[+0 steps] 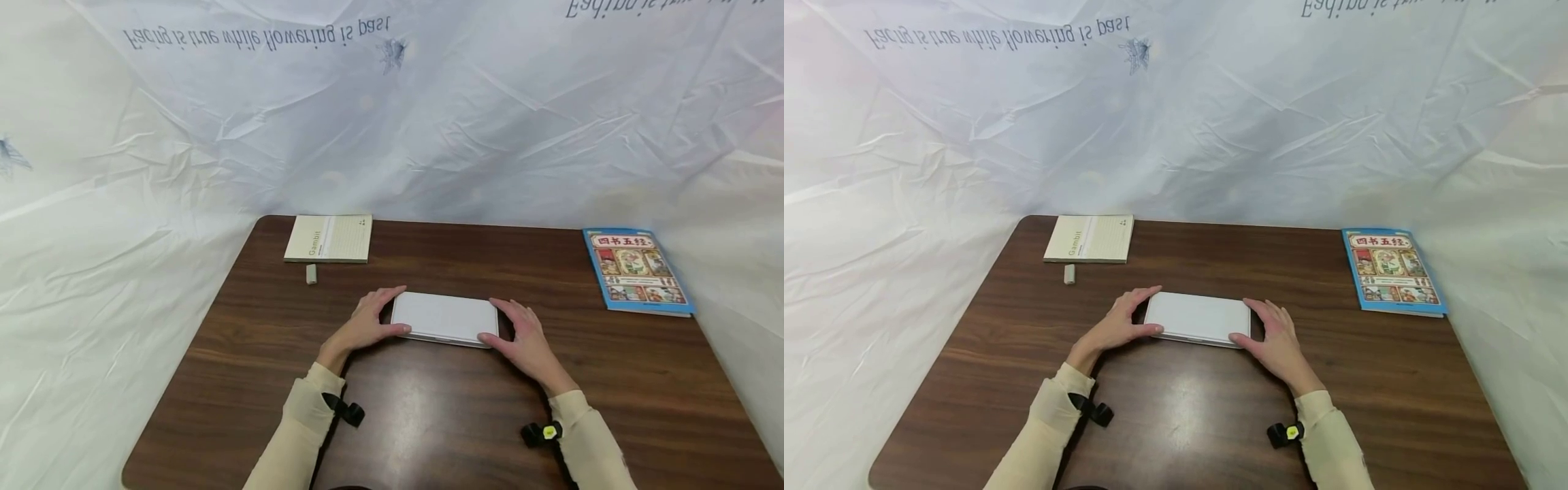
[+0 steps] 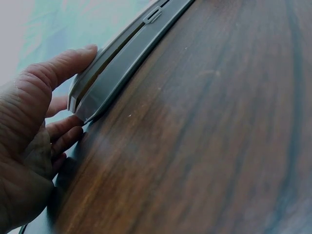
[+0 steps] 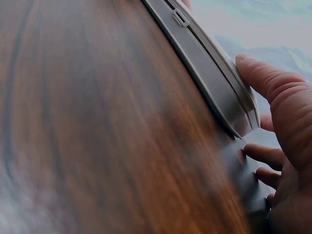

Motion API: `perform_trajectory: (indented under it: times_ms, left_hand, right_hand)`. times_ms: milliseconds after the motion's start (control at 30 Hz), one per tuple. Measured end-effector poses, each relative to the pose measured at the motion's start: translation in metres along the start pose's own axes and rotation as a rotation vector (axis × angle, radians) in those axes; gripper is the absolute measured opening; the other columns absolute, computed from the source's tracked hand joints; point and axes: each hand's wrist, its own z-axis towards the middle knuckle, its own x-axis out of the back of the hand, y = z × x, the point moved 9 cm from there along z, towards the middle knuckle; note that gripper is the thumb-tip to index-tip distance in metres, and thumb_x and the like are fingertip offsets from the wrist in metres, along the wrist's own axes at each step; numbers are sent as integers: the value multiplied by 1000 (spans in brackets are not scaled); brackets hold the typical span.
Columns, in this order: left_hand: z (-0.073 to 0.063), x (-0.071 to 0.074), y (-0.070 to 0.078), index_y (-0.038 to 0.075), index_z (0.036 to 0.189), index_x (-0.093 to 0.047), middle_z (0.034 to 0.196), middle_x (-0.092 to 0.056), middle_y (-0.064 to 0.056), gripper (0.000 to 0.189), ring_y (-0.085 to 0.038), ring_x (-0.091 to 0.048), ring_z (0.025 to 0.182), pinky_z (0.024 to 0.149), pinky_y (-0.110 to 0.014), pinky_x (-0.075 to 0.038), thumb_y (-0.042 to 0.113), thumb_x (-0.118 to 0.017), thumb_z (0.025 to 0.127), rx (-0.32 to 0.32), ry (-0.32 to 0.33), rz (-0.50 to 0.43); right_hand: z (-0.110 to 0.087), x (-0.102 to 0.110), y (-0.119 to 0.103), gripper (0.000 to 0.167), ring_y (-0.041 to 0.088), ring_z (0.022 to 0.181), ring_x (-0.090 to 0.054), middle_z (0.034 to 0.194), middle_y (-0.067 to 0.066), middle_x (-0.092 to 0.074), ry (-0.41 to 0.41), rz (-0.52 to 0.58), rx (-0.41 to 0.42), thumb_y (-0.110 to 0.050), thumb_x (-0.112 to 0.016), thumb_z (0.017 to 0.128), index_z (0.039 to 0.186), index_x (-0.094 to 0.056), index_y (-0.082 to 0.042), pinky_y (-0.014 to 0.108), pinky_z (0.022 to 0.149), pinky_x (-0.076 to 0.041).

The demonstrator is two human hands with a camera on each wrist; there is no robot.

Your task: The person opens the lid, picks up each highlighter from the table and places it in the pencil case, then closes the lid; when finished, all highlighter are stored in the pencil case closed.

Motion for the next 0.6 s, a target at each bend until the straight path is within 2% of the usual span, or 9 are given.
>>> perform_trajectory:
  times_ms: [267,467,600]
  left_hand:
    - [-2,-1,-1,30,166,-37,162,-43,-4,90,-31,-33,151,122,-60,-22,52,-81,90,2,-17,14]
    - [0,1,-2,26,165,-40,161,-45,-7,90,-34,-34,151,123,-60,-19,46,-85,89,-21,-1,26]
    - [0,-1,-5,28,165,-38,162,-44,-5,91,-32,-34,151,124,-58,-19,50,-83,89,-17,-7,42]
  right_hand:
    - [-3,-3,-1,78,50,151,-29,157,28,-47,0,-12,-8,-40,-83,90,154,-51,-9,69,121,-11]
    - [-1,-3,-3,79,50,151,-29,157,28,-46,-5,-6,-16,-41,-84,90,154,-51,-8,68,123,-10]
    - [0,-5,-2,79,50,151,-28,158,28,-46,-10,4,-24,-40,-83,90,154,-51,-8,68,123,-9]
